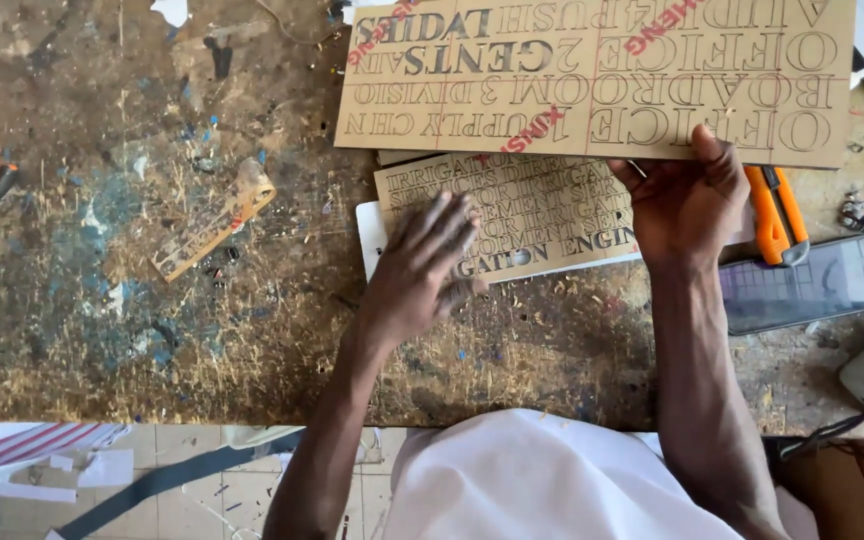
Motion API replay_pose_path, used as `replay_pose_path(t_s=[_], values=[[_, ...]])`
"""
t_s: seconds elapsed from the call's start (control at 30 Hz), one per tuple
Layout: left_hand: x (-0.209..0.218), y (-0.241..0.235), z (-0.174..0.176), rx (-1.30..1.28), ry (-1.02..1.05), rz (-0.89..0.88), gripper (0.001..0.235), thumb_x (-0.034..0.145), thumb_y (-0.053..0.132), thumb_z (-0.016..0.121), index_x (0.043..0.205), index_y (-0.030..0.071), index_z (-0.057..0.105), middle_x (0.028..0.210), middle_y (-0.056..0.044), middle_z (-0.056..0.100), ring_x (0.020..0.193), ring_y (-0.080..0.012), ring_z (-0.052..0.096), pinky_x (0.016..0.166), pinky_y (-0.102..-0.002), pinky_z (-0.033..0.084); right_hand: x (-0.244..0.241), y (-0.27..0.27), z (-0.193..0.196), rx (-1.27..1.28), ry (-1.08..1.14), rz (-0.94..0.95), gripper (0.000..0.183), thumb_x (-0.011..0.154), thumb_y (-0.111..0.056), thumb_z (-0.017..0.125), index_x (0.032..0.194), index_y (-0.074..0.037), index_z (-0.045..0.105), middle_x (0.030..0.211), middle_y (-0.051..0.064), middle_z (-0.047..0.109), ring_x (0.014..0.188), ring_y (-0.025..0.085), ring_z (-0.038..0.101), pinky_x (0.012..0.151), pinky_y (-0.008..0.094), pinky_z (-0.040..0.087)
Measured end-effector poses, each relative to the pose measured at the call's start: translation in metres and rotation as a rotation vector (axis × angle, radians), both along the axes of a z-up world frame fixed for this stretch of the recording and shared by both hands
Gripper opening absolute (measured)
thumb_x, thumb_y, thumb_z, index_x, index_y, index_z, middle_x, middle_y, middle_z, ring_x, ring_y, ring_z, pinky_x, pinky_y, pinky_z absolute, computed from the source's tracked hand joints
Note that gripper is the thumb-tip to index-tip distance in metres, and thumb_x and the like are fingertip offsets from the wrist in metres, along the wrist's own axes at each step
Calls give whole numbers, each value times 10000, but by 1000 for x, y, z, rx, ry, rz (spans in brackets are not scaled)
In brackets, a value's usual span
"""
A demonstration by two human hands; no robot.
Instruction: Using a utility knife to weed out letters and remove protective film from sign boards.
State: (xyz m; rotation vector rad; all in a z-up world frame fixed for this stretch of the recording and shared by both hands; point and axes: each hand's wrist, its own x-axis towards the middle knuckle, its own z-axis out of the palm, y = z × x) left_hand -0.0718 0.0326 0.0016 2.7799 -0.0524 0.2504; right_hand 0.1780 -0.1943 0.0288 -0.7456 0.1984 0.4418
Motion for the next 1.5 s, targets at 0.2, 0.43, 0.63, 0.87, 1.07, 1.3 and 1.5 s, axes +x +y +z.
replay_pose_path(t_s=[0.2, 0.43, 0.63, 0.87, 1.07, 1.3, 1.5], values=[[-45, 11, -28, -67, -64, -157, 628, 1018, 8, 841, 1586, 223, 683, 1812, -120, 403, 1748, -370, 267, 1442, -679, 133, -3, 1, 5, 11, 7, 19, 197, 1023, -176, 733, 857, -114, 821, 879, 88, 823, 908, 318, 823, 875, 592, 717], [-34, 5, -23, -156, -145, -201, 372, 880, -105, 865, 1192, 95, 842, 1570, -126, 691, 1597, -366, 507, 1406, -639, 296, -10, -2, -1, -9, -25, 5, 232, 1011, -191, 756, 807, -95, 813, 724, 82, 747, 749, 265, 760, 906, 646, 733], [-24, 1, -25, -115, -211, -93, 356, 935, 45, 932, 1270, 106, 827, 1478, -136, 710, 1527, -388, 557, 1349, -633, 423, -13, -5, -9, 34, -27, 36, 235, 1030, -178, 738, 835, -80, 826, 742, 88, 765, 739, 263, 769, 891, 634, 738], [15, -22, 6, -1265, -454, 302, 355, 1147, 363, 640, 1327, 58, 632, 1156, -180, 773, 1036, -302, 777, 999, -481, 690, -4, -5, -27, 54, 29, 8, 207, 979, -149, 729, 782, -127, 791, 755, 79, 749, 753, 308, 753, 842, 636, 690], [43, -8, -6, -2030, -553, 238, 598, 968, 156, 924, 1361, -9, 503, 1196, -129, 632, 1161, -284, 704, 1262, -565, 555, -3, -4, -13, 177, 110, 74, 60, 856, -153, 754, 871, -127, 805, 1192, 99, 864, 1203, 365, 809, 837, 514, 649], [102, 23, -113, -2133, -709, 347, 440, 1153, 386, 739, 1556, 249, 630, 1565, -73, 716, 1387, -309, 726, 1210, -563, 608, 5, -8, -82, 253, 126, 169, 434, 818, -121, 705, 1230, -13, 790, 1275, 174, 856, 1075, 366, 837, 1003, 530, 654], [142, 111, -48, -1967, -741, 561, 588, 1163, 536, 678, 1545, 107, 551, 1554, -259, 667, 1347, -453, 721, 1069, -658, 687, -18, -20, 5, 453, -500, 497, 951, 946, -629, 825, 1752, -251, 489, 1749, 87, 571, 1560, 358, 590, 1341, 638, 420]])
